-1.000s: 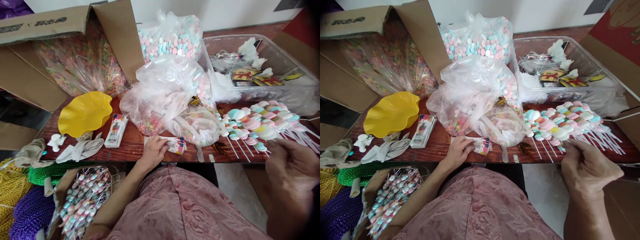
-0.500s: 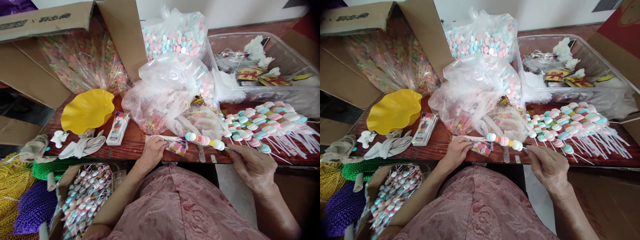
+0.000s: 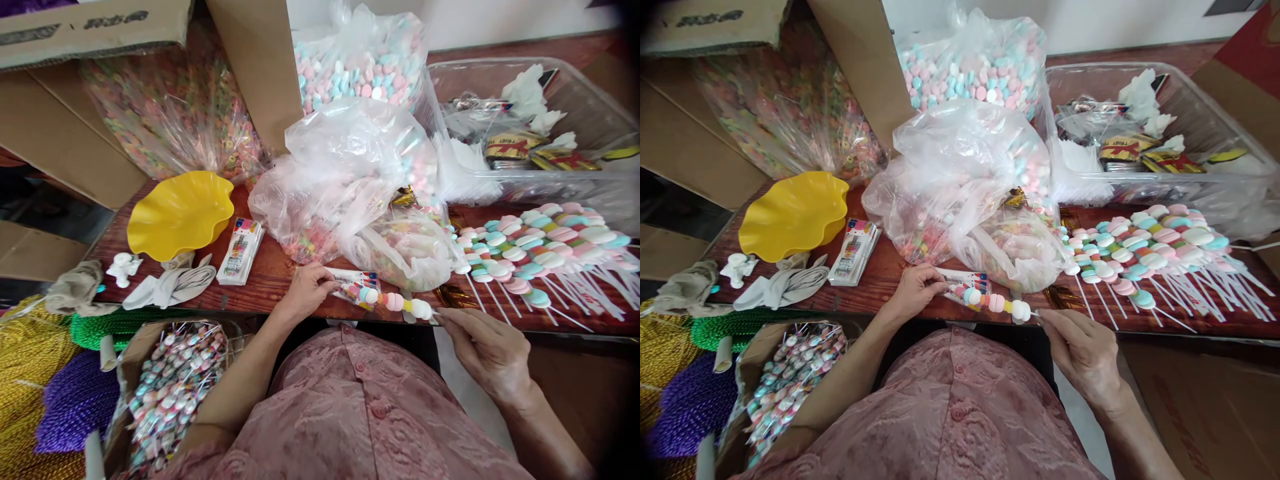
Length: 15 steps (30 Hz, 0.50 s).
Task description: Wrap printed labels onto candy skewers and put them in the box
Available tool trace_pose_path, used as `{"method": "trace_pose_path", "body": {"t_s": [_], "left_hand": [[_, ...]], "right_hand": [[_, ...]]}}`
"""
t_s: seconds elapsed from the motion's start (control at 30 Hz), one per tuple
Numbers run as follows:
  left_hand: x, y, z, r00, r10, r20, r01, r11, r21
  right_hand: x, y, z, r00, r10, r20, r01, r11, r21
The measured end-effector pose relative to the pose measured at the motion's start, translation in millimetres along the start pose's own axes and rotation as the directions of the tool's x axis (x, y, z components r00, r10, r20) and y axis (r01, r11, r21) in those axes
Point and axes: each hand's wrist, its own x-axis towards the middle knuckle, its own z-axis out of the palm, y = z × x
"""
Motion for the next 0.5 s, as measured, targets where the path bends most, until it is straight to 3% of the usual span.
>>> {"method": "trace_pose_path", "body": {"t_s": [0.2, 0.5], "left_hand": [[0.5, -0.1, -4.3, 0.997, 0.063, 0.055, -0.062, 0.998, -0.019], [-5.4, -2.6, -2.2, 0.979, 0.191, 0.070, -0.191, 0.981, -0.008]], "right_hand": [[-11.5, -0.1, 8.9, 0.999, -0.020, 0.028, 0.023, 0.993, -0.116], [-2.1, -6.1, 7.7, 0.995, -0.099, -0.030, 0.086, 0.954, -0.289]]}}
